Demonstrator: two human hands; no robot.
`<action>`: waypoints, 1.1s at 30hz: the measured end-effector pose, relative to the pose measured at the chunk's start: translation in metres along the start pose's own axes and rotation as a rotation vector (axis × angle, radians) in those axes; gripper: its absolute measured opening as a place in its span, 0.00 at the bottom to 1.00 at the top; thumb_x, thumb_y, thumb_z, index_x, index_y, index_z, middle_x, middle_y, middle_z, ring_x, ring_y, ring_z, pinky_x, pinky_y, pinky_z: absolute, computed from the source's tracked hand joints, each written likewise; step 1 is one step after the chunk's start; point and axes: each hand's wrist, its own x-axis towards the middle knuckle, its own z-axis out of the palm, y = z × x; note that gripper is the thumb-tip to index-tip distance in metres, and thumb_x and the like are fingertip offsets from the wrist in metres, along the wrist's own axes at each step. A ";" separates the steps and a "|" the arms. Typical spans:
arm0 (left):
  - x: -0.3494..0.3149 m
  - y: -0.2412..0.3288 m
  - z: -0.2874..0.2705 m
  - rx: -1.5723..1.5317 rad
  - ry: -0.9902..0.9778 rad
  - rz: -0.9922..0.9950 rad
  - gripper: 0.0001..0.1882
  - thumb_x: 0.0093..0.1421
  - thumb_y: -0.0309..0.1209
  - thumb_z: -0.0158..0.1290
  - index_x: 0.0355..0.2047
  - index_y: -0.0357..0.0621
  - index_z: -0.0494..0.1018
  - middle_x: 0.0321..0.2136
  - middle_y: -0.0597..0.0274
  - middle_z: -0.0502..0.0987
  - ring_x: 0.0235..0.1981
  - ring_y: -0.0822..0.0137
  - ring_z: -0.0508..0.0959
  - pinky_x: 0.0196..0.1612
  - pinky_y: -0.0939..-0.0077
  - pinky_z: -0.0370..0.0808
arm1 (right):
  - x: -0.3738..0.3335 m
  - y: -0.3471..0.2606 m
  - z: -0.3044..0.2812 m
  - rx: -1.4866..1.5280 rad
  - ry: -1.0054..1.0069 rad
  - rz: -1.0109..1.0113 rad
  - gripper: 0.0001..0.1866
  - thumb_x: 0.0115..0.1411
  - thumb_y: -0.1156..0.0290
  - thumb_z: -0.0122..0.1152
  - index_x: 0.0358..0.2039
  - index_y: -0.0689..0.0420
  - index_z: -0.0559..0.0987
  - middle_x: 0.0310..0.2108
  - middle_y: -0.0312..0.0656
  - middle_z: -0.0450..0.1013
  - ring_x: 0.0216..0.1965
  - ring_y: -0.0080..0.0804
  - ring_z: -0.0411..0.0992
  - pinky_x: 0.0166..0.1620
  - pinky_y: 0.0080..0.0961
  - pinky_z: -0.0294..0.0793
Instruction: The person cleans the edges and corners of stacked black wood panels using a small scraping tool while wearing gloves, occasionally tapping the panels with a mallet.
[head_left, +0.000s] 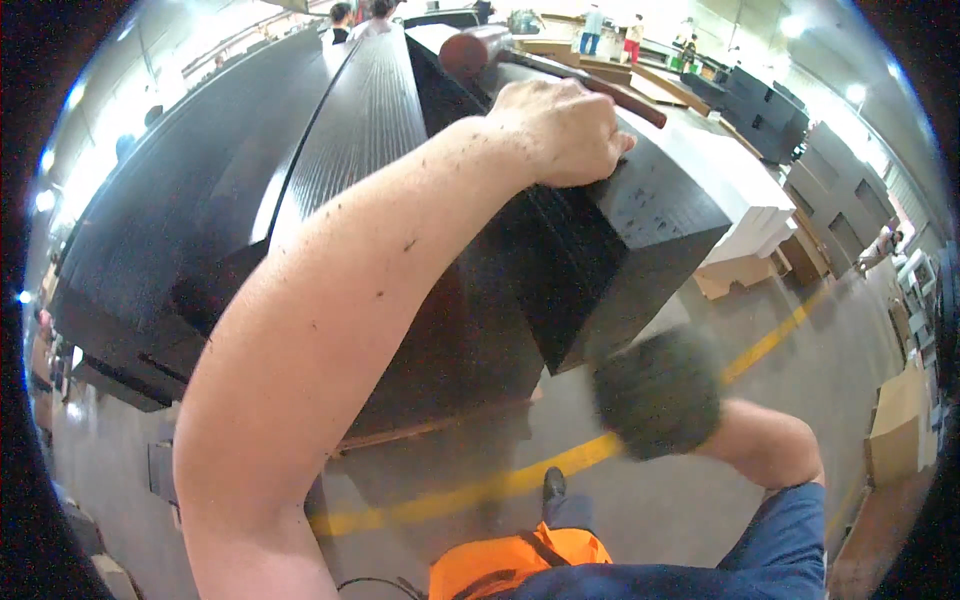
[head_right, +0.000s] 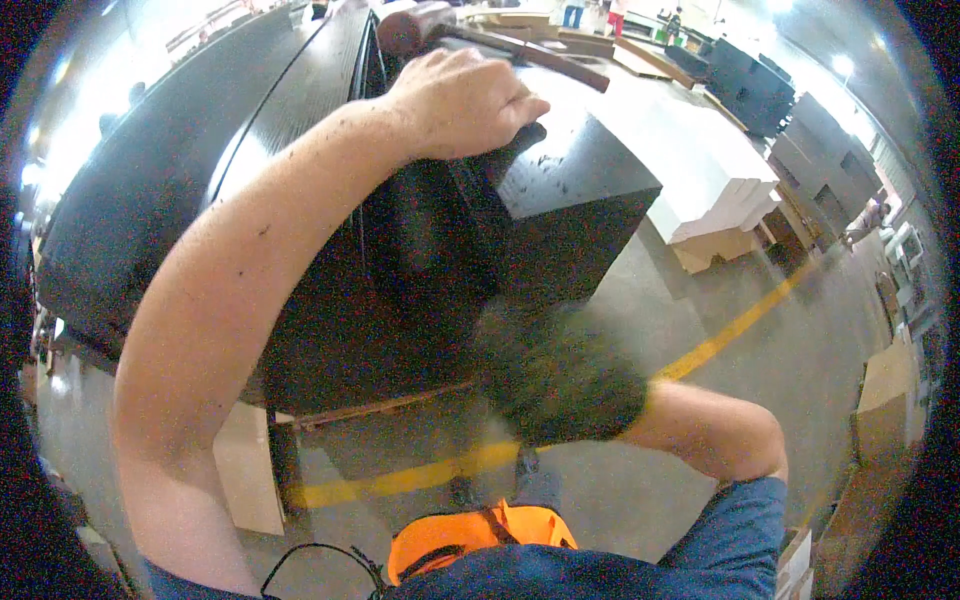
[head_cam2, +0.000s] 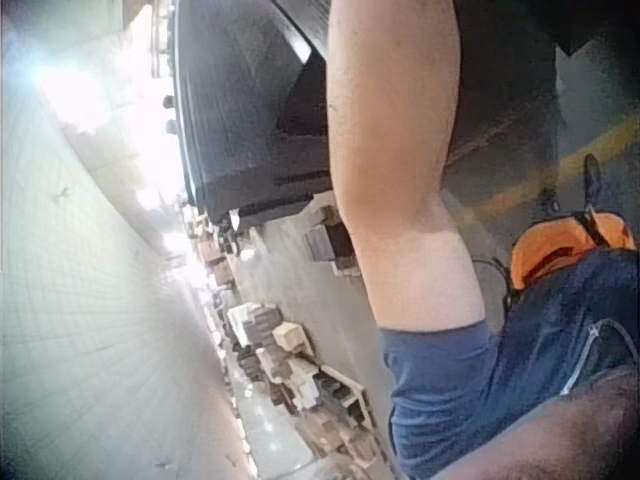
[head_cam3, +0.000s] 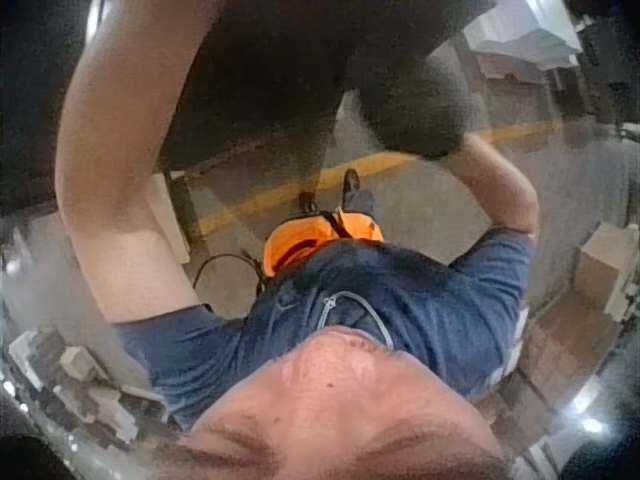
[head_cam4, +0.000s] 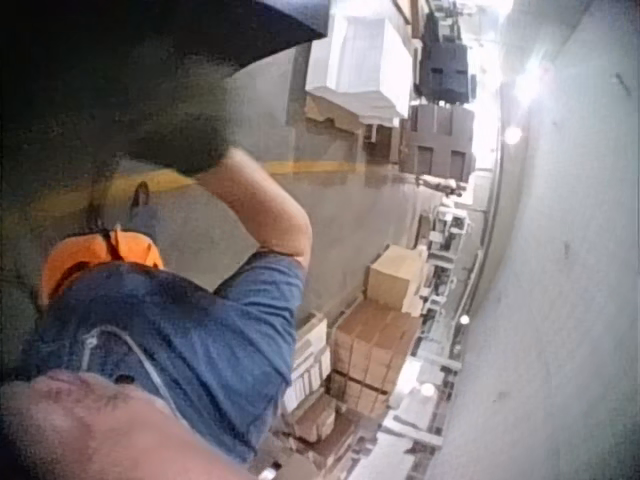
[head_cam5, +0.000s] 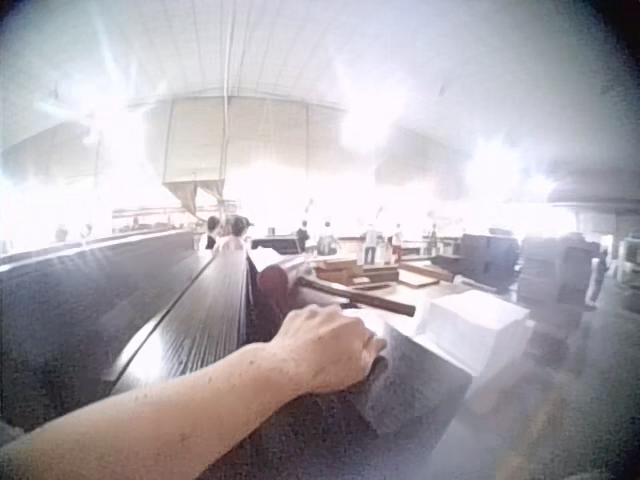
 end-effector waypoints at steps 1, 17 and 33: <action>0.001 -0.004 0.005 -0.027 0.008 0.000 0.23 0.63 0.50 0.43 0.33 0.47 0.82 0.35 0.44 0.80 0.40 0.45 0.80 0.50 0.53 0.74 | 0.024 -0.042 0.003 -0.254 -0.158 -0.533 0.09 0.56 0.68 0.58 0.33 0.59 0.79 0.30 0.44 0.76 0.28 0.32 0.75 0.29 0.27 0.77; -0.003 -0.006 0.002 -0.005 -0.039 -0.016 0.22 0.66 0.51 0.41 0.38 0.53 0.81 0.34 0.49 0.81 0.39 0.47 0.80 0.46 0.54 0.75 | 0.098 -0.023 -0.077 -1.818 0.566 -0.928 0.12 0.65 0.65 0.48 0.39 0.57 0.77 0.30 0.46 0.77 0.24 0.33 0.74 0.27 0.33 0.78; -0.003 0.000 0.001 0.011 -0.061 -0.049 0.25 0.66 0.52 0.40 0.47 0.53 0.78 0.42 0.51 0.79 0.40 0.48 0.80 0.48 0.56 0.75 | 0.096 -0.065 -0.056 -0.212 0.075 -0.542 0.21 0.59 0.66 0.52 0.51 0.62 0.72 0.52 0.55 0.68 0.54 0.47 0.64 0.63 0.43 0.58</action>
